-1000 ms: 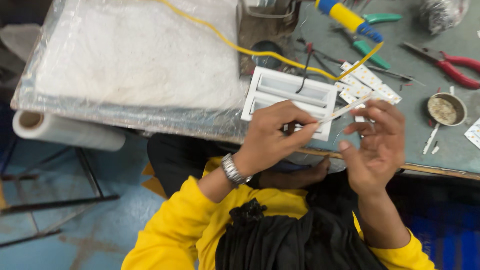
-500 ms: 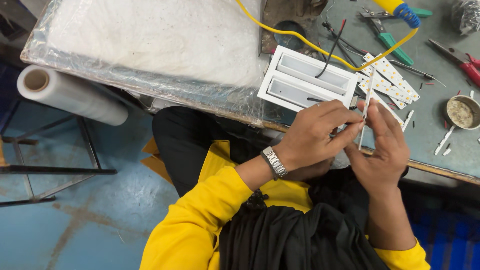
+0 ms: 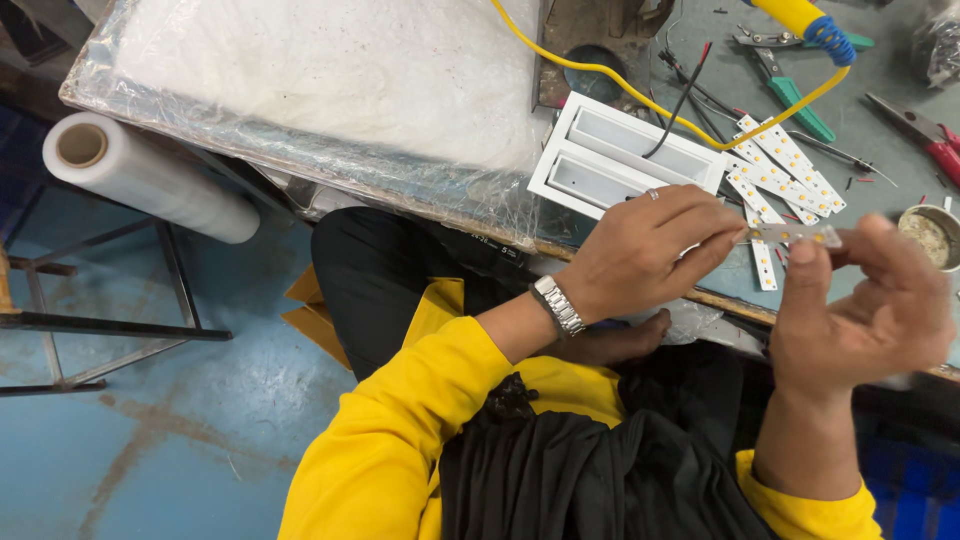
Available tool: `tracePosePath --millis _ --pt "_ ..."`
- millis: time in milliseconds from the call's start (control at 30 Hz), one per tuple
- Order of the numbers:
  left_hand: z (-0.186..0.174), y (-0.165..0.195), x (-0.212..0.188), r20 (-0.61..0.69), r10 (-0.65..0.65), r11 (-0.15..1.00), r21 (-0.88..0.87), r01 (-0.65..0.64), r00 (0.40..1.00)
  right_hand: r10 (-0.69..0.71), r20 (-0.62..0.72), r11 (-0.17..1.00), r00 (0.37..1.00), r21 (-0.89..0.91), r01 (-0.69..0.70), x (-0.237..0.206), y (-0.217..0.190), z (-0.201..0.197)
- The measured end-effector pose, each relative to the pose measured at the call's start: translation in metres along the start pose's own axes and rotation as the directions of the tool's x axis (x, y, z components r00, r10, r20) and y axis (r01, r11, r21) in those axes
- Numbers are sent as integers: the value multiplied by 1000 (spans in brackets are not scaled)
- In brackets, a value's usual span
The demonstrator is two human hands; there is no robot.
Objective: The person solders wires to LED strips inside a white plastic housing. They dip wire ends into a small metal container, place LED strips into the housing slots, and use a soldering iron to attach wires to the strip contacts.
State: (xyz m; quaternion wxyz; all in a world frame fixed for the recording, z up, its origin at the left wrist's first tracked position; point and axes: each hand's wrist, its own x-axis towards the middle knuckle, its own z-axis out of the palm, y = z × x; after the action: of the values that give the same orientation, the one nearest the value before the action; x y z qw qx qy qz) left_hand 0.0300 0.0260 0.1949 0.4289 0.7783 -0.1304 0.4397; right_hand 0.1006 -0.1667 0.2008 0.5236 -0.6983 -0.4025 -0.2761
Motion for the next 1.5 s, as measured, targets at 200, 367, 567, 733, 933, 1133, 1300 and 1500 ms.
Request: tracePosePath --millis 200,367,567,733,933,1133,1300,1500 --pt "-16 2 -7 87 -64 998 24 62 994 450 64 853 891 263 -450 7 -5 5" --pt "-39 1 -13 227 -124 990 -42 137 966 631 207 621 748 443 -647 -8 10 33" --pt "-73 -7 -7 270 -199 979 102 177 942 646 258 666 719 268 -696 -21 5 52" --pt "-81 -13 -1 368 -186 979 152 139 911 580 250 797 775 18 -603 -12 -9 51" --pt "-80 -9 3 396 -200 978 129 162 896 517 210 855 830 -84 -511 -10 -15 46" --pt "-71 -9 10 379 -180 981 139 136 908 538 181 842 824 -53 -538 -13 -15 47" --pt "-69 -9 17 407 -185 982 115 150 894 486 201 874 851 -107 -474 -11 -11 45" --pt "-63 -10 11 430 -296 952 62 299 853 490 221 872 843 -117 -475 -10 -10 44"
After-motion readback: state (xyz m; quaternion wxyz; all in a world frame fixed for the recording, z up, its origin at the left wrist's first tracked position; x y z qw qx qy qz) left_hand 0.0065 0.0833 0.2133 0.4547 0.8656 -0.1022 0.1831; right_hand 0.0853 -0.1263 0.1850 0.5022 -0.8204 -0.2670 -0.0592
